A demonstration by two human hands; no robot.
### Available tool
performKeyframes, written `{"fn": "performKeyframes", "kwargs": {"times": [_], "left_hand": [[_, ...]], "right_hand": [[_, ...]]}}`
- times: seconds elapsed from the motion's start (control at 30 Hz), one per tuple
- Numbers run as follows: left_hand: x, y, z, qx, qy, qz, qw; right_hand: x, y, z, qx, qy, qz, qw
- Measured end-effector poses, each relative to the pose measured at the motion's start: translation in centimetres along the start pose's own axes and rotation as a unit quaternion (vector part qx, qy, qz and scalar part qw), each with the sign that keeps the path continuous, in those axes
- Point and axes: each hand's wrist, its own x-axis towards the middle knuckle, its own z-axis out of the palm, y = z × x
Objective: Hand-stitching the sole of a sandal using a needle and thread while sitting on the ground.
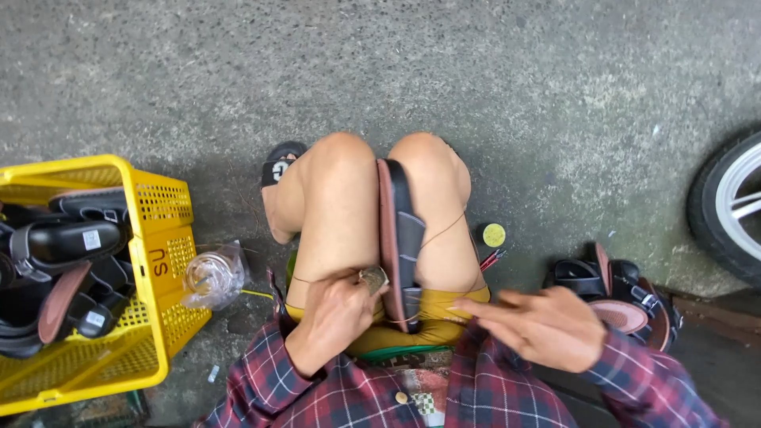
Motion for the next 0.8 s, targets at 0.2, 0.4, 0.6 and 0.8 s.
{"fn": "performKeyframes", "kwargs": {"times": [0.2,0.4,0.6,0.8], "left_hand": [[0.4,-0.2,-1.9,0.132,0.156,0.007,0.979],[0.8,2.4,-1.5,-0.075,0.037,0.04,0.996],[0.4,2.7,-1.8,-0.046,0.028,0.108,0.993],[-2.1,0.5,-1.2,-0.012,-0.007,0.154,0.988]], "right_hand": [[2.2,-2.3,0.3,0.277,0.08,-0.058,0.956],[1.3,-1.5,1.4,0.333,0.161,0.086,0.925],[2.8,-3.4,1.7,0.192,0.259,0.013,0.946],[3.7,-4.0,2.3,0.114,0.238,-0.045,0.963]]}}
